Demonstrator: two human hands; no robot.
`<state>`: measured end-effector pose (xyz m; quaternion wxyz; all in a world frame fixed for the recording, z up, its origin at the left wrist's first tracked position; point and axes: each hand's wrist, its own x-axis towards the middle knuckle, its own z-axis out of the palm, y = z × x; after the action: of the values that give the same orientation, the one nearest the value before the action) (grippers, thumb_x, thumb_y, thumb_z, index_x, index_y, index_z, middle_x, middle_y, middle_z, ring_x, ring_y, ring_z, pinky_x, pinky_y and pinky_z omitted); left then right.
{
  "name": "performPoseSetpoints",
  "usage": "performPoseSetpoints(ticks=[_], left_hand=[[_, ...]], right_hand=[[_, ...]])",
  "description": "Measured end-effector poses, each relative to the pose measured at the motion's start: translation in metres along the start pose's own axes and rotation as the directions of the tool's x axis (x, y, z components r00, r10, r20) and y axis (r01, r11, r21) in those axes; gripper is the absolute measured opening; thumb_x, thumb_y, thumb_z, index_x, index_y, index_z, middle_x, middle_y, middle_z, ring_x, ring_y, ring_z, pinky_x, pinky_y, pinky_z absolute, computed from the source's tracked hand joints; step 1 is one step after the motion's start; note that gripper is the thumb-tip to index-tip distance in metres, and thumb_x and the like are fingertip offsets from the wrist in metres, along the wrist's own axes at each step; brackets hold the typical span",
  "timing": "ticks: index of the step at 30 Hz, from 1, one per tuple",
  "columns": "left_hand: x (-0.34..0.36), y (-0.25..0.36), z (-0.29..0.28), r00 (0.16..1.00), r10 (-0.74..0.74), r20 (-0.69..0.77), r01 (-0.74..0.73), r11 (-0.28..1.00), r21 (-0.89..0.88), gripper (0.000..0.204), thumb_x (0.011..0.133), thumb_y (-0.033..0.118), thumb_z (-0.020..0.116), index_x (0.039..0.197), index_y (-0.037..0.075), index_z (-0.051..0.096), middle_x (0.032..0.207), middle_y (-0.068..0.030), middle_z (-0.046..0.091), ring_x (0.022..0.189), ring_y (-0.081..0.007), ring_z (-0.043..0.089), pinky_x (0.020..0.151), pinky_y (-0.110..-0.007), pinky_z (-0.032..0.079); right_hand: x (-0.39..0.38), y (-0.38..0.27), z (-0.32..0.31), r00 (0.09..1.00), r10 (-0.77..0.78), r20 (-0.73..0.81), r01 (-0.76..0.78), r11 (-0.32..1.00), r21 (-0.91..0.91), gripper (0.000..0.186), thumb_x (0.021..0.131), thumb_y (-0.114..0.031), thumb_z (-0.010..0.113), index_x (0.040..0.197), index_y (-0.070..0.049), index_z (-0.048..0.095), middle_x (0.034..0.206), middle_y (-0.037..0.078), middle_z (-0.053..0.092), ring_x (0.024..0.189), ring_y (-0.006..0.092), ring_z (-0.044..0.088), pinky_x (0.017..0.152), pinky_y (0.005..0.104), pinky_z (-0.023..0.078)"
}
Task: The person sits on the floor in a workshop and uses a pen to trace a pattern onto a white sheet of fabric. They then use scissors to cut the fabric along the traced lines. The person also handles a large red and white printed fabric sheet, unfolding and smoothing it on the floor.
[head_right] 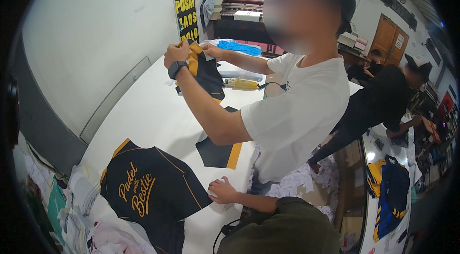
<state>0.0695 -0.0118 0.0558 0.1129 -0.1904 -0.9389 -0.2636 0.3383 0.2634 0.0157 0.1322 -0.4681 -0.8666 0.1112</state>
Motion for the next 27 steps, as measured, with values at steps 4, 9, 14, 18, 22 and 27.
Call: performPoseSetpoints(ticks=[4, 9, 14, 18, 22, 27], left_hand=[[0.001, -0.001, -0.003, 1.0, 0.022, -0.012, -0.022, 0.998, -0.056, 0.025, 0.098, 0.027, 0.058, 0.094, 0.003, 0.061, 0.075, -0.0167, 0.066, 0.064, -0.0352, 0.064, 0.059, -0.044, 0.052], [0.001, -0.002, -0.007, 0.998, 0.057, -0.01, -0.058, 0.992, -0.116, 0.026, 0.097, 0.027, 0.059, 0.094, 0.002, 0.061, 0.076, -0.0169, 0.065, 0.064, -0.0359, 0.063, 0.06, -0.044, 0.052], [0.001, 0.009, -0.022, 0.997, 0.076, 0.029, -0.072, 0.987, -0.142, 0.026, 0.097, 0.028, 0.06, 0.093, 0.002, 0.06, 0.076, -0.017, 0.065, 0.064, -0.0367, 0.062, 0.061, -0.044, 0.052], [0.002, -0.015, -0.008, 0.994, 0.091, 0.06, -0.081, 0.986, -0.148, 0.026, 0.097, 0.028, 0.06, 0.093, 0.002, 0.06, 0.076, -0.0171, 0.065, 0.064, -0.0373, 0.062, 0.062, -0.044, 0.051], [0.0, -0.043, 0.012, 0.995, 0.082, 0.06, -0.071, 0.984, -0.166, 0.027, 0.096, 0.028, 0.061, 0.093, 0.001, 0.059, 0.076, -0.0173, 0.064, 0.064, -0.0378, 0.062, 0.062, -0.044, 0.051], [-0.005, -0.047, 0.027, 0.988, -0.029, 0.152, 0.055, 0.984, -0.17, 0.027, 0.096, 0.029, 0.062, 0.093, 0.003, 0.058, 0.076, -0.0163, 0.063, 0.062, -0.0377, 0.06, 0.061, -0.045, 0.051]], right_hand=[[0.013, -0.02, 0.011, 0.996, 0.08, 0.049, -0.075, 0.992, -0.098, 0.044, 0.092, -0.042, 0.061, 0.111, -0.002, 0.061, 0.109, 0.016, 0.06, 0.11, 0.0311, 0.055, 0.096, 0.0547, 0.035], [0.022, -0.036, 0.054, 0.983, 0.176, 0.044, -0.177, 0.984, 0.033, 0.033, 0.092, -0.032, 0.064, 0.111, -0.006, 0.06, 0.108, 0.014, 0.06, 0.109, 0.0321, 0.055, 0.088, 0.054, 0.039], [0.03, -0.037, 0.057, 0.947, 0.288, 0.143, -0.317, 0.908, 0.273, 0.019, 0.093, -0.024, 0.061, 0.106, -0.01, 0.059, 0.102, 0.013, 0.065, 0.104, 0.0338, 0.061, 0.087, 0.0544, 0.039], [0.019, -0.037, 0.029, 0.933, 0.36, 0.016, -0.342, 0.87, 0.355, 0.015, 0.093, -0.022, 0.062, 0.101, -0.01, 0.058, 0.101, 0.01, 0.067, 0.103, 0.0299, 0.061, 0.087, 0.0516, 0.038], [-0.029, -0.024, 0.01, 0.966, 0.259, -0.026, -0.258, 0.965, 0.037, 0.04, 0.094, -0.035, 0.061, 0.127, -0.012, 0.056, 0.137, 0.015, 0.053, 0.13, 0.0324, 0.048, 0.104, 0.0574, 0.033], [-0.108, -0.021, 0.011, 0.958, 0.285, 0.037, -0.274, 0.943, -0.191, 0.073, 0.092, -0.058, 0.056, 0.15, -0.016, 0.04, 0.157, 0.017, 0.032, 0.148, 0.0368, 0.026, 0.116, 0.0628, 0.018]])
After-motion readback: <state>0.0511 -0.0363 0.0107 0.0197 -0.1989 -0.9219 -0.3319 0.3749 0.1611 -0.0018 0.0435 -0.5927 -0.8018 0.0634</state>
